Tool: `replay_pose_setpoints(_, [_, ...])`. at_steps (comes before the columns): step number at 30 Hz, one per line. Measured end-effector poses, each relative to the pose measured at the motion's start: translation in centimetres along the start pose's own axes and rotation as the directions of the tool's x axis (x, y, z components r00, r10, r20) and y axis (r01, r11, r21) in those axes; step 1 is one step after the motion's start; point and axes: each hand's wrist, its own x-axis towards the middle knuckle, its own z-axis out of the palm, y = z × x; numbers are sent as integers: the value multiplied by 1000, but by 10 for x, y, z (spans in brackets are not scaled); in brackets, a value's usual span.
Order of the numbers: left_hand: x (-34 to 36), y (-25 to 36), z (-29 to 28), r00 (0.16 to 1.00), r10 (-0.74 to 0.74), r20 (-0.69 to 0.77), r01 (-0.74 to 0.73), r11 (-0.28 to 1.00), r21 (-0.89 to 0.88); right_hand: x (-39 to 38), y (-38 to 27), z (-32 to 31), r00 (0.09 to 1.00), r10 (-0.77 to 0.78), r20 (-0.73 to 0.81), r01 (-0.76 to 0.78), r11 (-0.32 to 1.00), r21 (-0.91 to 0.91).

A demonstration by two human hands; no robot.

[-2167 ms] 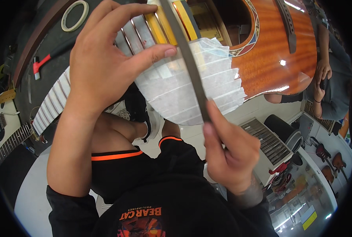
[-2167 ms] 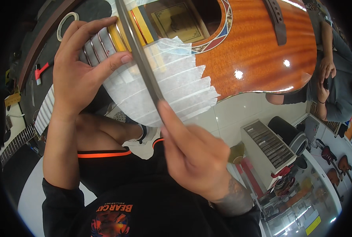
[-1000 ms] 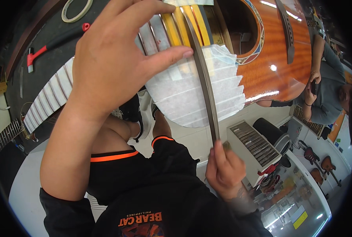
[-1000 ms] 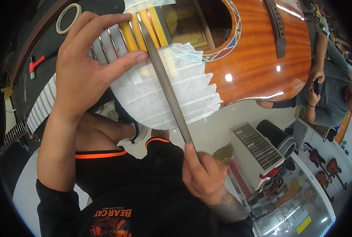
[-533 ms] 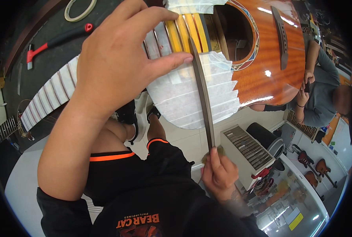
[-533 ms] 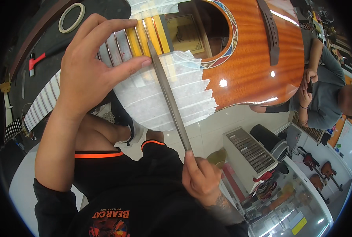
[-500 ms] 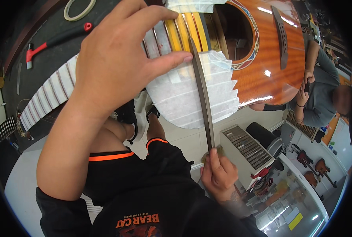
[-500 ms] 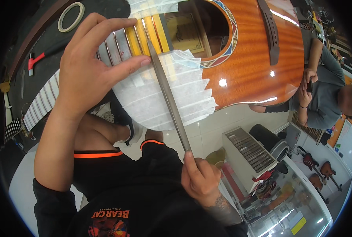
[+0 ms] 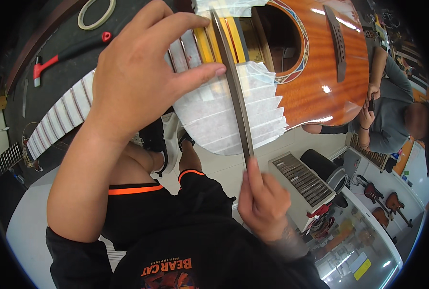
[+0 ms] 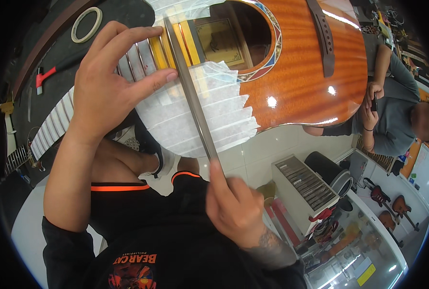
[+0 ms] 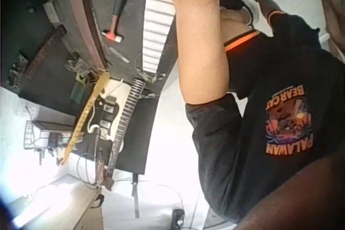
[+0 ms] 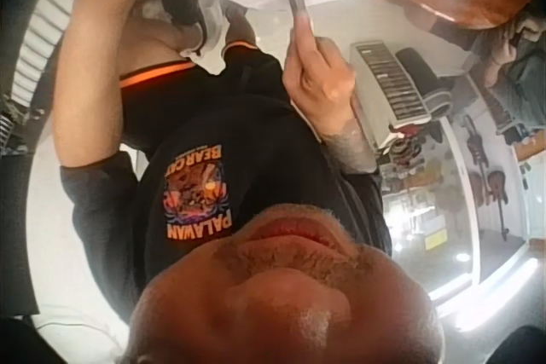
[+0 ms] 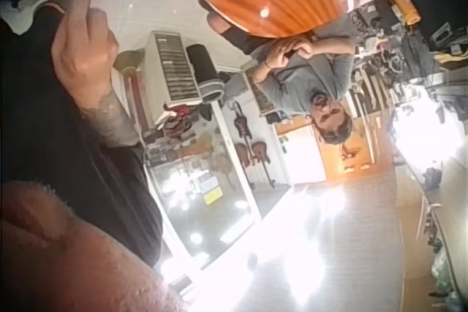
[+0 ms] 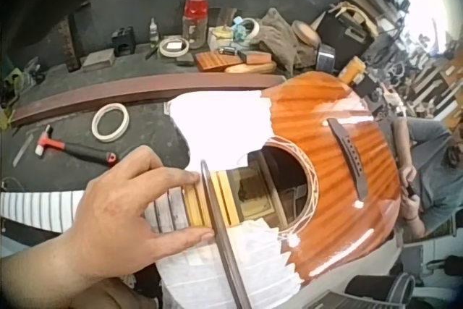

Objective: The person uses a flat file to sand down the frets on the neck of an acoustic guitar that is partially covered with masking tape.

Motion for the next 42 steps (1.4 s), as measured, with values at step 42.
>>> replay_pose_setpoints(42, [-3, -5, -2, 998, -56, 22, 56, 998, -4, -33, -8, -18, 998, 48, -36, -51, 996, -69])
